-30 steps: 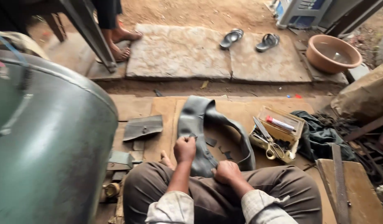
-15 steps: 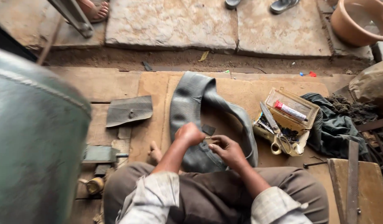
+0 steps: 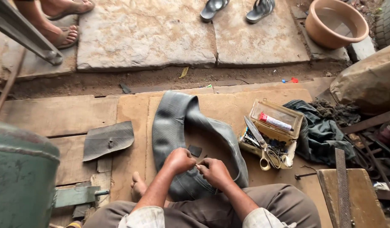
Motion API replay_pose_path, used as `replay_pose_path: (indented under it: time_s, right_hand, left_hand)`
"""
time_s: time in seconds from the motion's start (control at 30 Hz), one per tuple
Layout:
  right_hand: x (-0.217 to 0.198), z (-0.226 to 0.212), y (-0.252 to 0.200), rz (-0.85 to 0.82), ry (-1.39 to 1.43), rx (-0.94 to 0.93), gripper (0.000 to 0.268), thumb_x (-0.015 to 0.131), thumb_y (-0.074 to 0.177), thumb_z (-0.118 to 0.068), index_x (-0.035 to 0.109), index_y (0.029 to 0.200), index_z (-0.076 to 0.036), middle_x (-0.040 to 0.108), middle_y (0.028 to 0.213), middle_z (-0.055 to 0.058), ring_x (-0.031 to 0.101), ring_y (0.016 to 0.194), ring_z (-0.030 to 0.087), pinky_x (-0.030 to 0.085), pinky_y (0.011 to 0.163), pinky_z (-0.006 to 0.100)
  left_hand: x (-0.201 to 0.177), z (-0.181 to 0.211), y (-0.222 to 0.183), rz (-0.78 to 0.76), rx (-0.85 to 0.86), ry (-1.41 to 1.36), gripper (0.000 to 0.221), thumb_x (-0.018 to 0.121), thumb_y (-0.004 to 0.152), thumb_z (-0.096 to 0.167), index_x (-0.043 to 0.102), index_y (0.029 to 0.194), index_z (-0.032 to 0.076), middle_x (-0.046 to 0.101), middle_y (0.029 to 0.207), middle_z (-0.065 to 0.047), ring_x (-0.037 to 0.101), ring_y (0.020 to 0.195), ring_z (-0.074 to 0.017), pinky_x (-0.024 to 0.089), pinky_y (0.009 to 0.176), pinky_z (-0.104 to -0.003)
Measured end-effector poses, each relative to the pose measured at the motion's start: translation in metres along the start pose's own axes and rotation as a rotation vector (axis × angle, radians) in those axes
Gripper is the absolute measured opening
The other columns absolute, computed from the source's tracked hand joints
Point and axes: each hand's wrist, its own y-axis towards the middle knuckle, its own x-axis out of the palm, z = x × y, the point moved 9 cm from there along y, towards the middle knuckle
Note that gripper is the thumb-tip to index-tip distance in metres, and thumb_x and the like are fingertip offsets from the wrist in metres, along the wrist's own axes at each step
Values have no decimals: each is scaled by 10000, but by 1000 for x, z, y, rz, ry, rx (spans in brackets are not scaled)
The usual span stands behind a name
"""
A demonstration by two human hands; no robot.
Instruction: The person is repairing a motorcycle inner tube by cutting a rubber patch from a larger sheet and applying it to the tube.
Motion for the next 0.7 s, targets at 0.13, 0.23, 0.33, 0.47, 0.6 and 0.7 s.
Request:
replay_pose_path:
  time_s: [0.13, 0.23, 0.33, 0.47, 0.6, 0.7]
  right_hand:
    - [-6, 28, 16, 103, 70, -28, 219, 741, 894, -246, 772, 961, -40, 748, 723, 78, 685, 569, 133, 546, 573, 313]
    - [-7, 45, 24, 121, 242, -76, 204, 756, 879, -179, 735, 983, -5, 731, 752, 75, 664, 597, 132, 542, 569, 307]
    - [-3, 50, 23, 110, 315, -105, 197, 748, 879, -137, 721, 1009, 9, 740, 802, 68, 664, 650, 130, 534, 593, 294]
    - [-6, 39, 17, 104, 429, -206, 207, 717, 895, -122, 729, 1062, 0, 758, 880, 68, 683, 713, 117, 561, 648, 266]
    - [-1, 29, 12, 21, 479, -198, 248, 691, 907, -103, 724, 1134, -7, 759, 933, 81, 695, 755, 129, 565, 682, 287]
    - [-24, 1, -7, 78, 382, -231, 260, 691, 899, -101, 727, 1143, -18, 769, 981, 82, 708, 839, 138, 576, 759, 291]
  left_hand:
    - [-23, -12, -4, 158, -89, 23, 555, 771, 827, 611, 810, 892, 62, 738, 947, -187, 722, 923, -372, 556, 845, -477]
    - [-31, -34, 3, 322, -104, 63, 541, 808, 761, 584, 822, 961, 81, 738, 1009, -175, 705, 999, -390, 548, 871, -486]
    - [-32, -36, -3, 332, -112, 127, 520, 815, 761, 550, 800, 1031, 106, 733, 1076, -152, 689, 1017, -332, 544, 848, -470]
    - [6, -4, -7, -63, -41, -304, 559, 741, 864, 519, 766, 1136, 32, 815, 1002, -190, 760, 830, -257, 596, 693, -373]
    - [35, 12, -8, -358, 137, -635, 457, 752, 856, 206, 650, 1286, 92, 778, 988, -103, 739, 760, -183, 602, 602, -328]
    - [36, 5, 0, -339, 133, -585, 368, 732, 873, 135, 710, 1225, 28, 787, 937, -121, 741, 739, -189, 611, 598, -332]
